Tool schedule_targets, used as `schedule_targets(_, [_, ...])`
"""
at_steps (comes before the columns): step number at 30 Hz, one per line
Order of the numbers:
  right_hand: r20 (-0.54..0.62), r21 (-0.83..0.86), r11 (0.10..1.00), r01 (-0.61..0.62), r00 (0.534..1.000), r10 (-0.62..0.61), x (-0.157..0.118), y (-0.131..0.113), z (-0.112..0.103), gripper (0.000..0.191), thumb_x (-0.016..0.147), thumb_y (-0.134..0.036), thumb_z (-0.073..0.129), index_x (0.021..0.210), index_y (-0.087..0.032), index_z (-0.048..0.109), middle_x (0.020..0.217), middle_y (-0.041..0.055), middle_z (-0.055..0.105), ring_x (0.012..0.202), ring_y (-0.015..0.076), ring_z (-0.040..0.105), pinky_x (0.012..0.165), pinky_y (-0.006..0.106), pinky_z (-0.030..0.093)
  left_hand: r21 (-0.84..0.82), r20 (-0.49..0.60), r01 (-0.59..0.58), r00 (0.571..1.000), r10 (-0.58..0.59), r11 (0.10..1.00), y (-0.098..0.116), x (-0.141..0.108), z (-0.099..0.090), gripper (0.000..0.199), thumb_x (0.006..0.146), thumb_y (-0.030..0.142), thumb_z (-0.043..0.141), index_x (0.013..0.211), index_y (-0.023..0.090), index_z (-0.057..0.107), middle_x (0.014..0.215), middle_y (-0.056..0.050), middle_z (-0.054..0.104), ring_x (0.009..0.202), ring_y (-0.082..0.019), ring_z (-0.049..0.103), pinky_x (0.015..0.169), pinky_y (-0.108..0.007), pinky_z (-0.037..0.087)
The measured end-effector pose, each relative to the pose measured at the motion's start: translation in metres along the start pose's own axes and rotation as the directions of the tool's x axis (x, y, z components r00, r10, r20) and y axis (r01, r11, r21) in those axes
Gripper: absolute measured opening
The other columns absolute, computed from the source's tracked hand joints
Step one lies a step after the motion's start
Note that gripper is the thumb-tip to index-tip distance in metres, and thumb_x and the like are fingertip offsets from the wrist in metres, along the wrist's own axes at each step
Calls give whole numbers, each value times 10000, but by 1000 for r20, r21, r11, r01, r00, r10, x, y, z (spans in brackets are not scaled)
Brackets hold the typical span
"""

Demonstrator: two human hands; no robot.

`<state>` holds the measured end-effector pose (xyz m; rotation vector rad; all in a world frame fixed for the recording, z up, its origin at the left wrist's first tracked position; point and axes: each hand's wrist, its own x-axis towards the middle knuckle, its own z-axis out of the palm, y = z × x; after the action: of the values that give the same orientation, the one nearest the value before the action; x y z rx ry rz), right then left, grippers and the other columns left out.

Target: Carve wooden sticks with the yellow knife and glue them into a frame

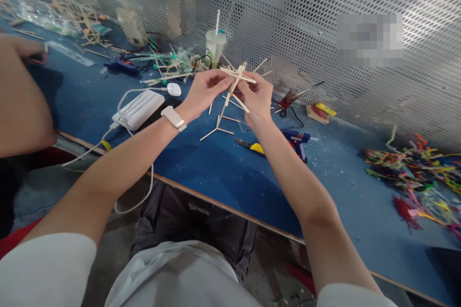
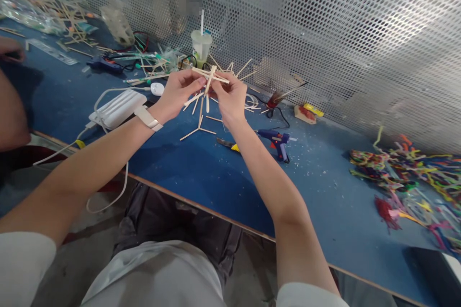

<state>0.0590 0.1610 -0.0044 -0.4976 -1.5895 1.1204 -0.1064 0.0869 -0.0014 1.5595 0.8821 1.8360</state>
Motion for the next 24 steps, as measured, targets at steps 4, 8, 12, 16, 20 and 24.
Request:
schedule_targets(4, [-2, -5, 1000, -5, 1000, 5, 0, -2, 1, 400, 926, -638, 932, 1141, -315, 834, 1076, 23, 875, 907, 253, 863, 854, 459, 764, -2, -2, 7, 1000, -7, 1000, -3, 0, -1, 391, 965, 576, 940, 946, 198, 841, 934, -47, 830, 844, -150, 769, 799, -279, 634])
schedule_targets(8, [-16, -51, 998, -39, 999, 38, 0, -1, 2, 419, 927, -658, 927, 1159, -321, 835, 1077, 19, 883, 942, 264, 869, 894, 465, 768, 13, -12, 5, 1000, -5, 1000, -5, 0, -1, 368, 965, 545, 947, 943, 196, 833, 943, -40, 829, 829, -135, 753, 766, -263, 605])
schedule_targets(12, [-5, -70, 997, -32, 999, 32, 0, -1, 1, 407, 934, -654, 910, 1158, -327, 816, 1103, 25, 884, 949, 256, 862, 886, 450, 761, 21, -24, -14, 1000, 14, 1000, -7, 0, -1, 385, 956, 562, 955, 950, 195, 840, 934, -43, 823, 817, -129, 734, 746, -262, 574])
schedule_targets(16, [22, -43, 999, -9, 1000, 10, 0, 0, 1, 354, 965, -607, 873, 1163, -325, 796, 1089, 27, 865, 930, 248, 854, 884, 469, 754, 25, -27, -10, 1000, 10, 1000, -8, 0, -1, 399, 945, 575, 963, 938, 197, 835, 908, -39, 809, 794, -123, 714, 734, -266, 555])
schedule_targets(20, [31, -47, 999, -22, 999, 24, -1, 1, 2, 295, 1003, -565, 826, 1161, -319, 785, 1066, 25, 848, 969, 253, 855, 919, 488, 751, 34, -31, -9, 999, 10, 999, -6, 0, 0, 411, 932, 586, 972, 939, 200, 830, 879, -33, 791, 773, -124, 694, 712, -270, 534])
schedule_targets(24, [15, -15, 999, -48, 999, 48, 0, 0, 3, 271, 969, -515, 853, 1141, -317, 782, 1047, 11, 861, 908, 237, 847, 889, 461, 756, 51, -28, 3, 1000, -2, 999, -2, -1, 0, 458, 929, 635, 958, 926, 198, 820, 875, -34, 787, 777, -127, 689, 720, -269, 535])
